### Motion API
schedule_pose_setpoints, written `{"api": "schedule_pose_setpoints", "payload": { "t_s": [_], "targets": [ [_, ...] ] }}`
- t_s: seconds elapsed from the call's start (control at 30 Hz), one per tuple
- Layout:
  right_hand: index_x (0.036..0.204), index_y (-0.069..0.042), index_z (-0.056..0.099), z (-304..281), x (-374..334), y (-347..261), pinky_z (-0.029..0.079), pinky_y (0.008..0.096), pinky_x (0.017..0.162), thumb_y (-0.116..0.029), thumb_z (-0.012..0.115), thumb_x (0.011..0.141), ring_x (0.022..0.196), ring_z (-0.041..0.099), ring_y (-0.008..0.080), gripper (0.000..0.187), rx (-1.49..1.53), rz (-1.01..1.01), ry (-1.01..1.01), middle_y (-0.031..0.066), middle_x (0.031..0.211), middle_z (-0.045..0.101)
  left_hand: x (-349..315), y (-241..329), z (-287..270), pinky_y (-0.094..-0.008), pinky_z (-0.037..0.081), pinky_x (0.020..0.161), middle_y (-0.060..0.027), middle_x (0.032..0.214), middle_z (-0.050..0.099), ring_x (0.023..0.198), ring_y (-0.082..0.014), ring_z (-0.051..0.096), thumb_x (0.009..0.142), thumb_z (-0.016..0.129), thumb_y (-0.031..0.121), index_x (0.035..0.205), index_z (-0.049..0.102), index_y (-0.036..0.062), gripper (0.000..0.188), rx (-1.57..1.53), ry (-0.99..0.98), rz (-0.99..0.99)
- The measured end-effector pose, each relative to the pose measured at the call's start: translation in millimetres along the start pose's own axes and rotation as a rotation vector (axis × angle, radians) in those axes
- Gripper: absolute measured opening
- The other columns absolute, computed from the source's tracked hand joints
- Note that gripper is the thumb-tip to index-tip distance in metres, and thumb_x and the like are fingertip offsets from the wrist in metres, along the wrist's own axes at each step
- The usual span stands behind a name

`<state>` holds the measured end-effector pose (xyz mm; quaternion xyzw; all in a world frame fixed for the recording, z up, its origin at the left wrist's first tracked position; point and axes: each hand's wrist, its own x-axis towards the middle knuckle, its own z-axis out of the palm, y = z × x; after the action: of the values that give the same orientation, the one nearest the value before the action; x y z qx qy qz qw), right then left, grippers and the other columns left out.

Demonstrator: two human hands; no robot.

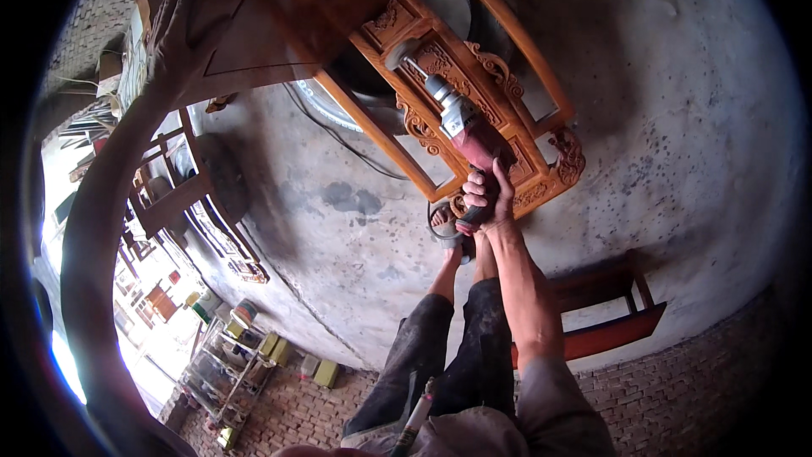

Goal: The person uses a power drill with a polishing attachment to smooth and polish the surface of an intricately carved wooden chair. They systematically move the tool across the seat, backrest, and legs, repositioning the chair to access different areas.

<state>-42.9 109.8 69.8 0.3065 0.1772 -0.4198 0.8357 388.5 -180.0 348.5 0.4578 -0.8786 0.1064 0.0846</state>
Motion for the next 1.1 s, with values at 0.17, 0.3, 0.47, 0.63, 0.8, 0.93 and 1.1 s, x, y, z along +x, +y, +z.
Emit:
{"api": "schedule_pose_setpoints", "payload": {
  "t_s": [0.17, 0.3, 0.47, 0.63, 0.8, 0.93, 1.1],
  "targets": [
    [0.089, -0.002, 0.054, 3.1, -3.0, 12.8, 0.042, 0.021, 0.044, -0.049, 0.057, 0.1, 0.063, 0.051, 0.0119, 0.048, -0.113, -0.001, 0.058, 0.0043, 0.078, 0.054, -5.3, -8.3, -7.2, -0.0453, 0.041, 0.111, -0.0152, 0.149, 0.048, 0.136, -0.0349, 0.047, 0.087, 0.076, 0.023, 0.149, 0.043, 0.0053, 0.072, -0.02, 0.044, 0.029],
    [0.091, -0.002, 0.055, -2.2, -10.7, 16.2, 0.043, 0.0202, 0.043, -0.049, 0.058, 0.099, 0.062, 0.052, 0.0114, 0.048, -0.087, -0.093, 0.053, 0.0041, 0.077, 0.054, -1.7, -8.9, -2.4, -0.0444, 0.041, 0.111, -0.0155, 0.148, 0.048, 0.135, -0.0351, 0.048, 0.087, 0.076, 0.024, 0.149, 0.042, 0.0071, 0.073, -0.069, 0.061, 0.075],
    [0.094, 0.0, 0.055, -13.1, -13.6, 10.1, 0.043, 0.0213, 0.043, -0.048, 0.057, 0.1, 0.065, 0.051, 0.0121, 0.049, 0.0, -0.128, -0.009, 0.0049, 0.08, 0.054, -8.4, -14.1, 1.8, -0.0437, 0.041, 0.111, -0.0156, 0.148, 0.049, 0.135, -0.0346, 0.048, 0.087, 0.076, 0.025, 0.15, 0.042, 0.0083, 0.073, -0.04, 0.027, 0.002],
    [0.092, 0.001, 0.054, -22.3, -27.6, 2.8, 0.043, 0.0213, 0.044, -0.05, 0.057, 0.099, 0.065, 0.051, 0.0121, 0.051, -0.087, -0.055, 0.017, 0.0045, 0.079, 0.053, -13.7, -20.2, 3.1, -0.0429, 0.041, 0.111, -0.0158, 0.148, 0.049, 0.135, -0.0342, 0.048, 0.087, 0.076, 0.026, 0.15, 0.042, 0.0095, 0.073, -0.033, -0.027, -0.079],
    [0.091, 0.0, 0.052, -24.2, -19.3, 13.1, 0.043, 0.0215, 0.044, -0.049, 0.058, 0.099, 0.063, 0.049, 0.0119, 0.05, -0.004, -0.106, -0.012, 0.0035, 0.078, 0.052, -9.5, -8.1, -1.3, -0.0537, 0.027, 0.117, -0.018, 0.15, 0.045, 0.135, -0.0379, 0.047, 0.078, 0.08, 0.035, 0.152, 0.04, 0.0108, 0.088, -0.026, -0.034, -0.13],
    [0.091, -0.001, 0.052, -19.4, -23.2, 19.4, 0.042, 0.0214, 0.044, -0.048, 0.058, 0.099, 0.065, 0.05, 0.0121, 0.048, -0.2, -0.101, 0.101, 0.0032, 0.077, 0.052, -5.7, 2.5, -10.3, -0.0572, 0.02, 0.12, -0.0188, 0.151, 0.043, 0.133, -0.0402, 0.047, 0.073, 0.083, 0.038, 0.151, 0.04, 0.0104, 0.093, 0.032, -0.04, -0.123],
    [0.091, -0.002, 0.053, -20.7, -22.4, 22.8, 0.042, 0.021, 0.043, -0.047, 0.059, 0.099, 0.062, 0.049, 0.0114, 0.046, 0.036, -0.211, -0.03, 0.0026, 0.077, 0.052, 3.6, 25.1, -23.6, -0.0584, 0.015, 0.121, -0.017, 0.151, 0.044, 0.136, -0.0391, 0.044, 0.074, 0.082, 0.039, 0.152, 0.039, 0.0103, 0.094, 0.153, -0.114, -0.169]
  ]
}}
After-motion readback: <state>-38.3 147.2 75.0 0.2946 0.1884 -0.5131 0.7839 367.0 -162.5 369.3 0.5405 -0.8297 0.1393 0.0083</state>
